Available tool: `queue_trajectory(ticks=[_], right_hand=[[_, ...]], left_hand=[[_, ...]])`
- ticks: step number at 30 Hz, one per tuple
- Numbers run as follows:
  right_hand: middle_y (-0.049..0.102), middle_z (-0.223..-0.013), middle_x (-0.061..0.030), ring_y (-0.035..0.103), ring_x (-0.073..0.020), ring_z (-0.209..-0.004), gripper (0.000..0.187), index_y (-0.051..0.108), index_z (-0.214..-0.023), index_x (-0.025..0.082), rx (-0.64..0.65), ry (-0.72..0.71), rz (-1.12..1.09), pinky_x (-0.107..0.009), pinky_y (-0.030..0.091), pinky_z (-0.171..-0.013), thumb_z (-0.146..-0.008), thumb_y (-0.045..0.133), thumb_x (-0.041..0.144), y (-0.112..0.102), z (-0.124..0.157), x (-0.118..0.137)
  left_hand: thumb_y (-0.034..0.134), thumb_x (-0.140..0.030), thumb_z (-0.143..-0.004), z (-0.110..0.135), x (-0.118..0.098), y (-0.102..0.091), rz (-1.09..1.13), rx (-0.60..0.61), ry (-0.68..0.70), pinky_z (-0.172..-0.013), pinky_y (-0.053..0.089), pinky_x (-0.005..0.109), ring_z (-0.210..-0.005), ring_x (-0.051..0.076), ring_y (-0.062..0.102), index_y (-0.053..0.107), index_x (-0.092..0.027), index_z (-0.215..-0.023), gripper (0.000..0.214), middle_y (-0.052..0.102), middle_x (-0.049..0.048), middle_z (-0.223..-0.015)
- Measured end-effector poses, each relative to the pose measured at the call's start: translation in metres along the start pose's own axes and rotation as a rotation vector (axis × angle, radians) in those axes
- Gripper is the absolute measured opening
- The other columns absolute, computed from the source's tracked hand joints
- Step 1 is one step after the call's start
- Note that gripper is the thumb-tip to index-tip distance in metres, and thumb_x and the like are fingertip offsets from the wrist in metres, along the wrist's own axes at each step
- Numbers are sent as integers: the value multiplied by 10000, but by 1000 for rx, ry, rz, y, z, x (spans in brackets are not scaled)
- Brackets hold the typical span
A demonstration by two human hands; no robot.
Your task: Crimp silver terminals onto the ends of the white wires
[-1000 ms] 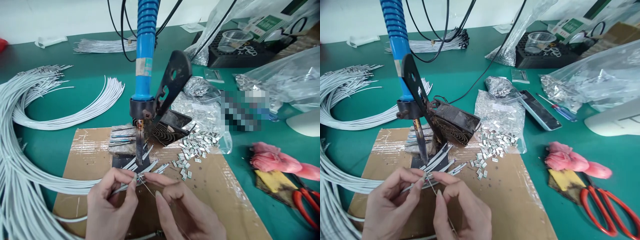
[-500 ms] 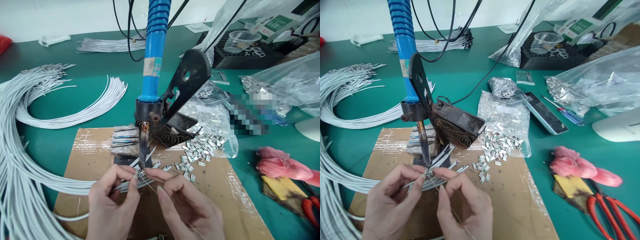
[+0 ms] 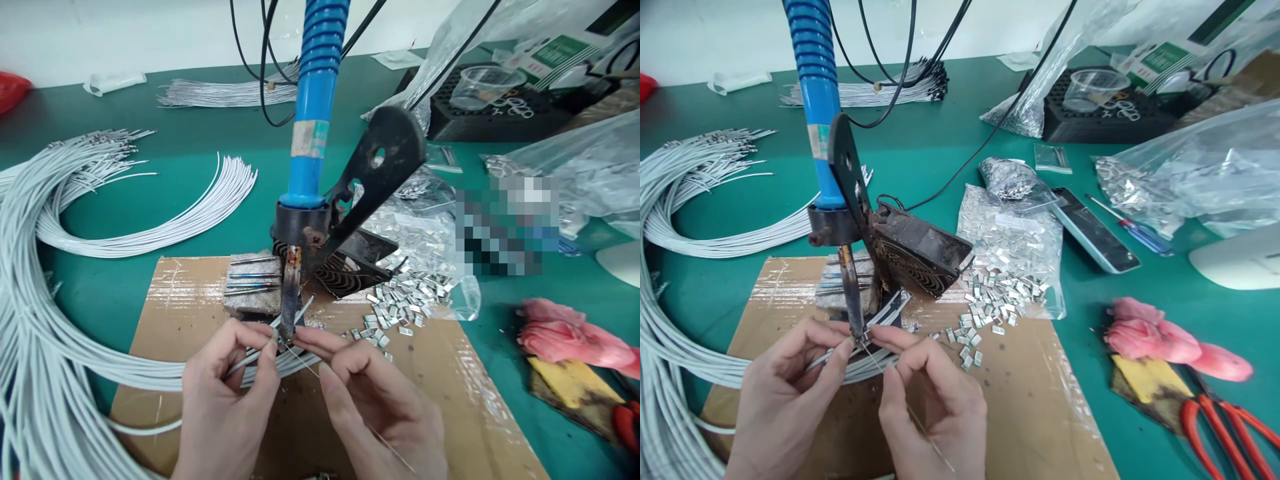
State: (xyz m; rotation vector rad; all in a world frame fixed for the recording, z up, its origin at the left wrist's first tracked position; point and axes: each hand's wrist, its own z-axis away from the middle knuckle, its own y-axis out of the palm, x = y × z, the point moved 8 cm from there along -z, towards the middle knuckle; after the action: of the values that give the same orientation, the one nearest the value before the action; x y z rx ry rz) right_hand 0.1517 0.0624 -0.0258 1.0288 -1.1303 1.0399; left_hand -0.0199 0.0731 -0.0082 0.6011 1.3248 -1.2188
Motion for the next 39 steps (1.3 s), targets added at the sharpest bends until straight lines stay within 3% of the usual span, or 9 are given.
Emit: queue_trajectory(ticks=[20,35,39], right_hand=[[821,-1115,-113,798,-268,-997,290,614,-675,234,0,-25,9,-329,642,-871,-924,697,358,1,-1,8],[812,-1123,-81,773,-241,-1068,278,655,-680,235,-23,75,-110,-282,613,-899,-897,748,383,2,2,0],[808,-1139,-66,770,-223,-1075,273,650,-688,237,-16,73,-104,-246,600,-892,-908,736,374,3,2,0]], left_hand=[[748,-251,-717,1,0,-2,34,-29,1,-539,537,171,-701,161,727,655,-218,-632,131,761,17,-814],[759,-207,-720,0,-1,-3,85,-26,15,-524,517,133,-667,126,712,666,-218,-634,127,766,-2,-802],[769,-178,-738,-4,2,-3,51,61,65,-498,524,125,-664,137,729,690,-215,-658,118,782,12,-818]])
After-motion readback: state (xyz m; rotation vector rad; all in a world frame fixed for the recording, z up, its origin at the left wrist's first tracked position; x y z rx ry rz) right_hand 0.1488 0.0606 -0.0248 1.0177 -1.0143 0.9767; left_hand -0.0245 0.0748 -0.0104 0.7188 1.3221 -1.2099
